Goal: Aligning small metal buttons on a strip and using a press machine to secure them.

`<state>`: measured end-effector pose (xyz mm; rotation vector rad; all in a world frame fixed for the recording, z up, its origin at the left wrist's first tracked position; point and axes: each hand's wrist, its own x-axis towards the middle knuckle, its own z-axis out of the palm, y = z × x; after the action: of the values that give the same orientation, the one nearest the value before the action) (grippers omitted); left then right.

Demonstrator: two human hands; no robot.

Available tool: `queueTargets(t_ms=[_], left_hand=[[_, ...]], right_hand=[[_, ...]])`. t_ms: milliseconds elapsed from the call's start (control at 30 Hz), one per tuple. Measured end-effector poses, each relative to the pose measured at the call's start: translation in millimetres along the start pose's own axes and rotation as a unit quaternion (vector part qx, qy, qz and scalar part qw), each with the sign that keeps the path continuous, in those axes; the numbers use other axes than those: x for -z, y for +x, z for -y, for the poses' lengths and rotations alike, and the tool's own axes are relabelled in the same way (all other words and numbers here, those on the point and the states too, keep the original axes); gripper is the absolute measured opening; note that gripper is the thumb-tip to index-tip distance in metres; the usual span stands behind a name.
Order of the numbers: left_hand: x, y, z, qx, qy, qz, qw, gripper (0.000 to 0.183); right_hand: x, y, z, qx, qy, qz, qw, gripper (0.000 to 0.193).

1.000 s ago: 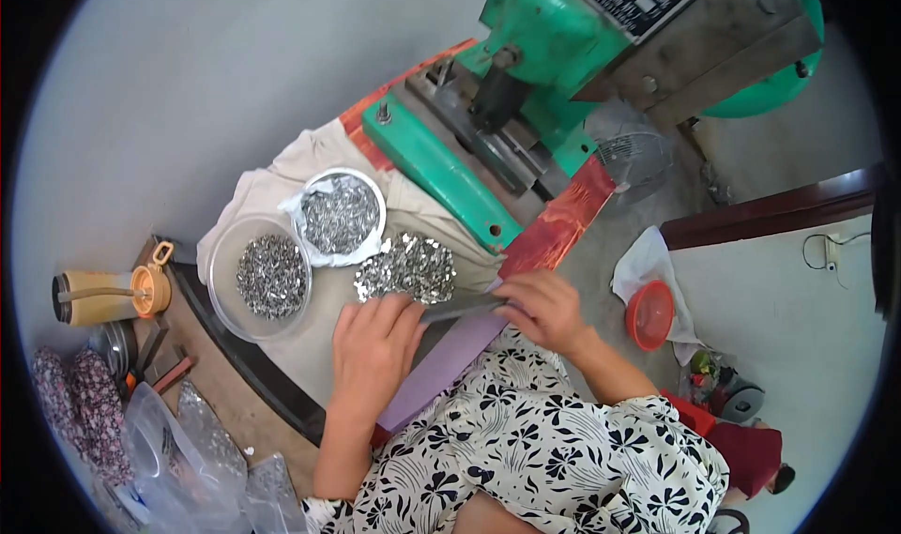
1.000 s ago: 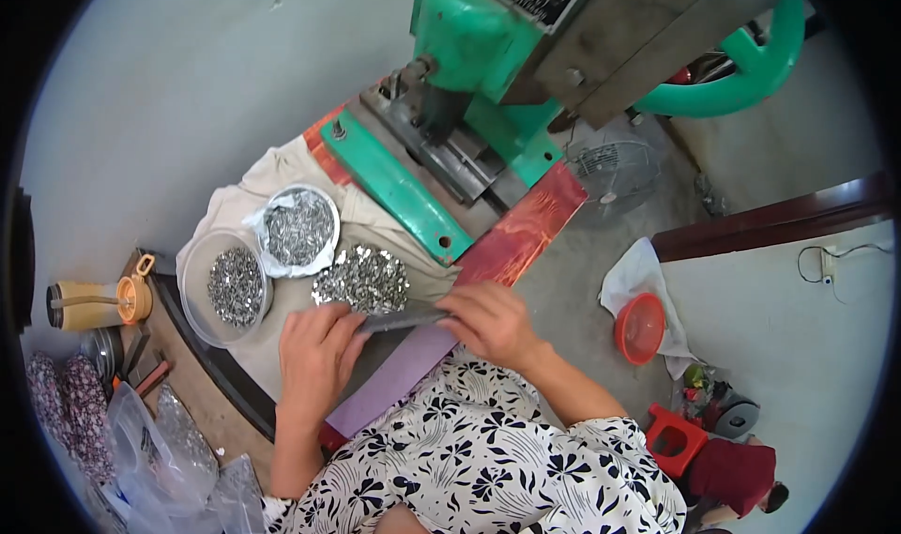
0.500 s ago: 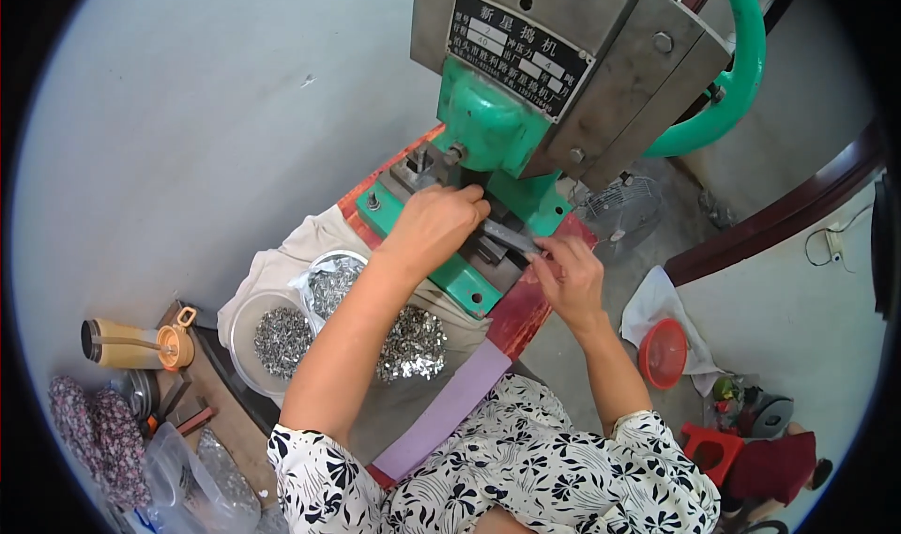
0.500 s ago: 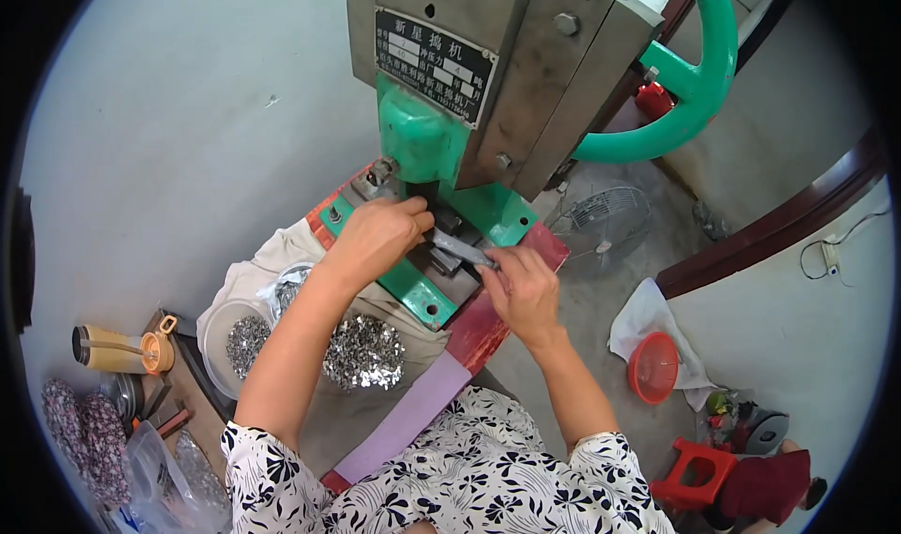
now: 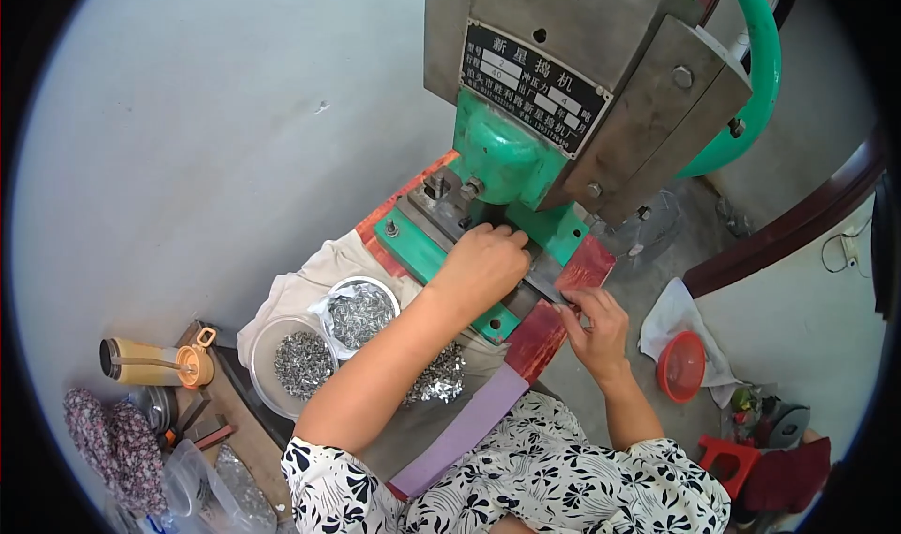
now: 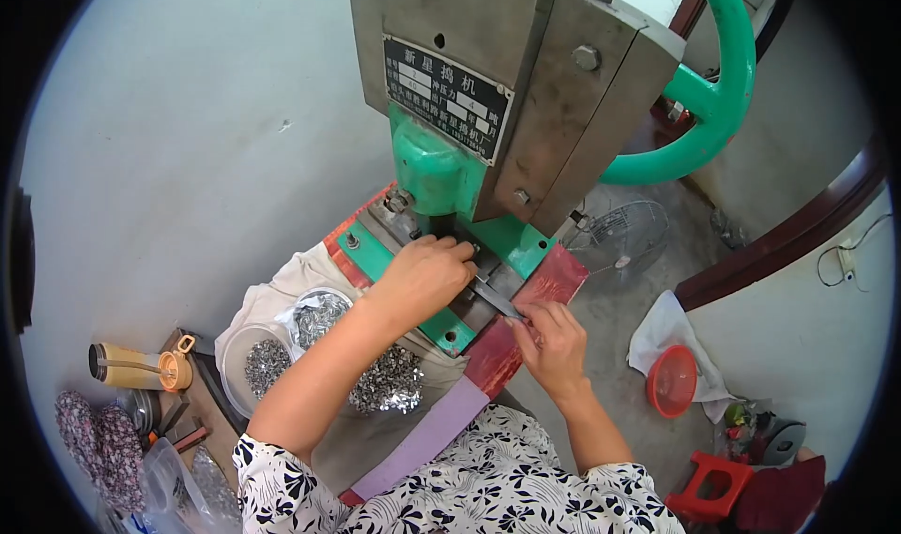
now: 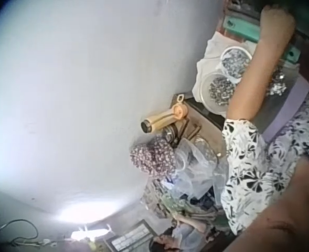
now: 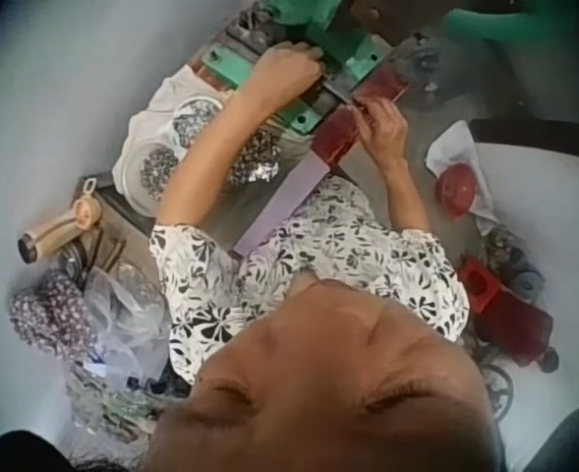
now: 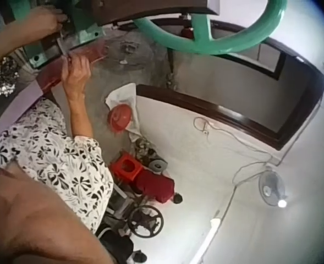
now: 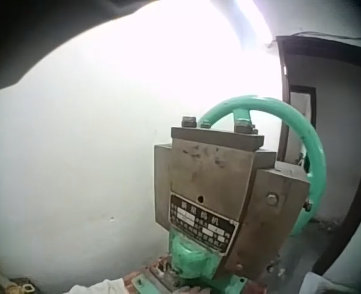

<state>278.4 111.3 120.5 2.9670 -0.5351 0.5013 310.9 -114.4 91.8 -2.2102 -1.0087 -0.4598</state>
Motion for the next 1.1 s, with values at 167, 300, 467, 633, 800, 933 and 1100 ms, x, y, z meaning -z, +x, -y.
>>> queueTargets(t_ms=[167,300,467,633,800,933,1100], left_hand=[[-12,-28,-23,0.039,-0.021,-0.104,0.994,0.033],[-32,-45,-29,0.072,-0.04,-0.08,0.993,0.047],[-46,-49,-37,0.105,-0.04,-0.077,0.991,0.05],[-51,-50,-40,0.106,-0.053,-0.127,0.985,0.046],[-58,-51,-42,0.129,-0.082,-0.122,0.981,0.051],[-64,-50,-43,0.132,-0.097,-0.15,0.975,0.051],[-71,-52,-48,0.156,-0.115,-0.164,0.967,0.05]], right_hand=[[-32,16,-2,0.029,0.043,0.001,0.999,0.019],[-44,22,-15,-0.046,0.21,0.033,0.976,0.023],[-38,37,-43,-0.158,0.318,0.094,0.93,0.025],[-75,68,-65,-0.029,0.184,0.109,0.977,0.027],[-79,77,-78,-0.091,0.249,0.215,0.94,0.026],[-82,83,-77,-0.147,0.306,0.217,0.915,0.024],[-86,82,-71,-0.195,0.365,0.185,0.891,0.025]])
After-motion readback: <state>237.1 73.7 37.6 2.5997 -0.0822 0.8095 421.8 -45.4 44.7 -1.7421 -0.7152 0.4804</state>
